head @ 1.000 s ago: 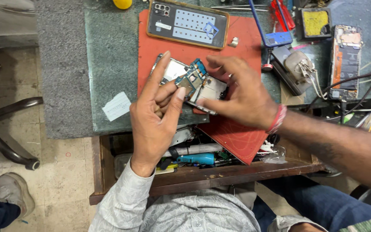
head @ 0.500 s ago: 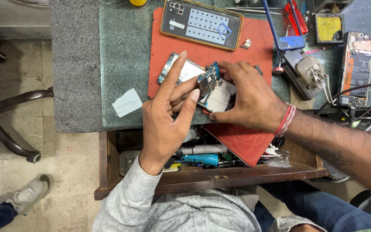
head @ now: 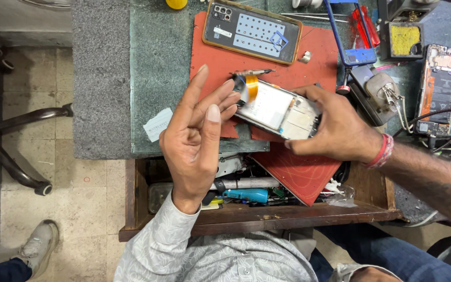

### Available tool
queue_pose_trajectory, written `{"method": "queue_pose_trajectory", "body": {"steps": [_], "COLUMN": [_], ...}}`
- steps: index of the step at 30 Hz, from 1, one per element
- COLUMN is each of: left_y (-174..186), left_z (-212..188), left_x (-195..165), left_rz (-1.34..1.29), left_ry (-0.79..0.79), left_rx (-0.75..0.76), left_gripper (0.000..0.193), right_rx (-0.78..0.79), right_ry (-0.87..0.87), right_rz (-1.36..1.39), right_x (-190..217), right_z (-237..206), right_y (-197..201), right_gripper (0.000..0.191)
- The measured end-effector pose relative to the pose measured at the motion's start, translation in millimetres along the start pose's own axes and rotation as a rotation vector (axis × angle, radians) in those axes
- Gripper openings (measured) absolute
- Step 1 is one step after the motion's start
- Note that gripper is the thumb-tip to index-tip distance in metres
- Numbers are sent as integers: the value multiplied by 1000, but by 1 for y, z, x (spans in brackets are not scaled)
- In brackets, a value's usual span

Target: The person reassembles a disassembled smartphone at a repair bench. They align the motherboard into the phone frame, press it into place, fit the back cover onto the body, and use a screwdriver to drive screws into the rear of the device.

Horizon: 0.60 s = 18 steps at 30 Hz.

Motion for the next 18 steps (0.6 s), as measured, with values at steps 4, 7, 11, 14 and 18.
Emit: {"method": "queue_pose_trajectory", "body": {"steps": [4, 7, 11, 14, 18], "left_y": [2, 6, 12, 16, 20], "left_z": [0, -1, -1, -2, -3], "left_x": [0, 3, 4, 3, 3], "left_rz": [-10, -24, -14, -6, 11], "left_ry": [-10, -22, -51, -66, -63], "left_rx": [-12, -41, -101, -138, -180], "left_gripper": [46, 40, 35, 32, 30], "right_rx": [-7, -36, -76, -123, -103], "right_ry": [76, 131, 57, 204, 300], "right_rz": [90, 127, -30, -292, -521], "right_x": [-8, -12, -17, 0, 14], "right_z": [-11, -16, -20, -22, -23], "right_y": [1, 5, 14, 20, 18], "right_gripper": [74, 81, 86, 91, 98]}}
Point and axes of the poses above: each hand's wrist, its own z-axis towards the middle knuckle, its own y-axis out of the back of the hand, x = y × z, the point moved 8 cm from there along z, towards the middle knuckle, and after that the axes turned 12 degrees about z, right-handed, at the moved point
